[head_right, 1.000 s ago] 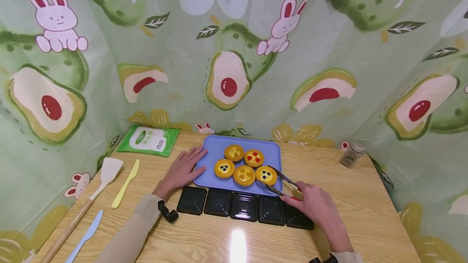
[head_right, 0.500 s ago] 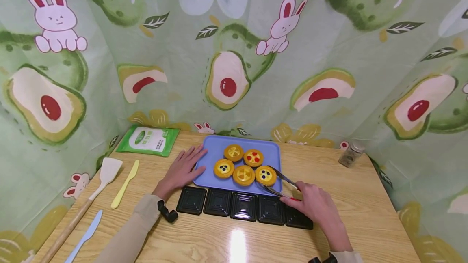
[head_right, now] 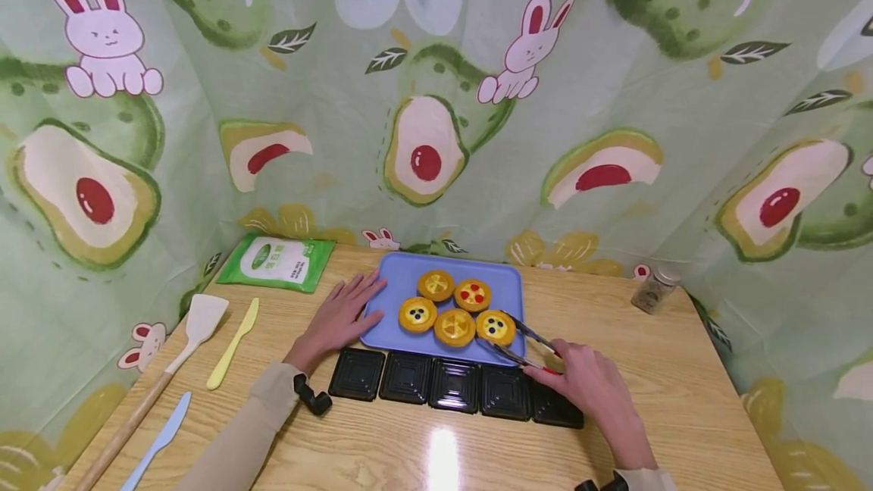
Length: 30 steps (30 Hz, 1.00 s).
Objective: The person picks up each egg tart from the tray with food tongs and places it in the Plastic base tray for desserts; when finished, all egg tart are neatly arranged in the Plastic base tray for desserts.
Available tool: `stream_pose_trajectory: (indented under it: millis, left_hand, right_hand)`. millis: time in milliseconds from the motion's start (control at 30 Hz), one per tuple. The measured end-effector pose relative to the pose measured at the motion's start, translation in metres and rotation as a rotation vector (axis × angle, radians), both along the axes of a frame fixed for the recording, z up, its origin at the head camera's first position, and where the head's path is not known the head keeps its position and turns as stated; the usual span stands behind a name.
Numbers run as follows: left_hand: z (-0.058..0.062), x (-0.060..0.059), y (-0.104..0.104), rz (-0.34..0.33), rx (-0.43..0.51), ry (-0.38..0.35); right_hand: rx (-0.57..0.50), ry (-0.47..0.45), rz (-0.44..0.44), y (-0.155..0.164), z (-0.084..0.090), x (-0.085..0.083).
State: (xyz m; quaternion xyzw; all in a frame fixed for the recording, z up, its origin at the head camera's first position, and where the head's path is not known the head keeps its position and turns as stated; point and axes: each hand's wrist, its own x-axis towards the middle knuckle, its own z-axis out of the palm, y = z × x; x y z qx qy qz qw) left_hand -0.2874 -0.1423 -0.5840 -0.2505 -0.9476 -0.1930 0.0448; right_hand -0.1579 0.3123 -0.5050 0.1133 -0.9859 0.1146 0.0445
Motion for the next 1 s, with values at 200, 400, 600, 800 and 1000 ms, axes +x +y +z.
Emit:
stream_pose_trajectory:
  millis: [200, 400, 600, 800, 1000]
  left_hand:
    - [-0.002, -0.001, 0.001, 0.004, 0.000, -0.001]
    - [-0.004, -0.002, 0.001, 0.003, 0.016, 0.008]
    - [-0.001, 0.001, 0.002, -0.002, 0.033, 0.015]
    - [0.004, 0.003, 0.001, 0.006, 0.029, 0.000]
    - [0.004, 0.002, 0.002, -0.001, 0.013, 0.007]
  right_hand:
    - [-0.015, -0.003, 0.004, 0.003, -0.001, -0.001]
    - [-0.041, -0.015, 0.010, 0.004, 0.005, 0.001]
    - [-0.047, -0.024, 0.012, 0.006, 0.012, 0.002]
    - [-0.060, 0.000, 0.007, 0.008, 0.017, 0.003]
    - [-0.066, 0.023, -0.005, 0.007, 0.023, 0.004]
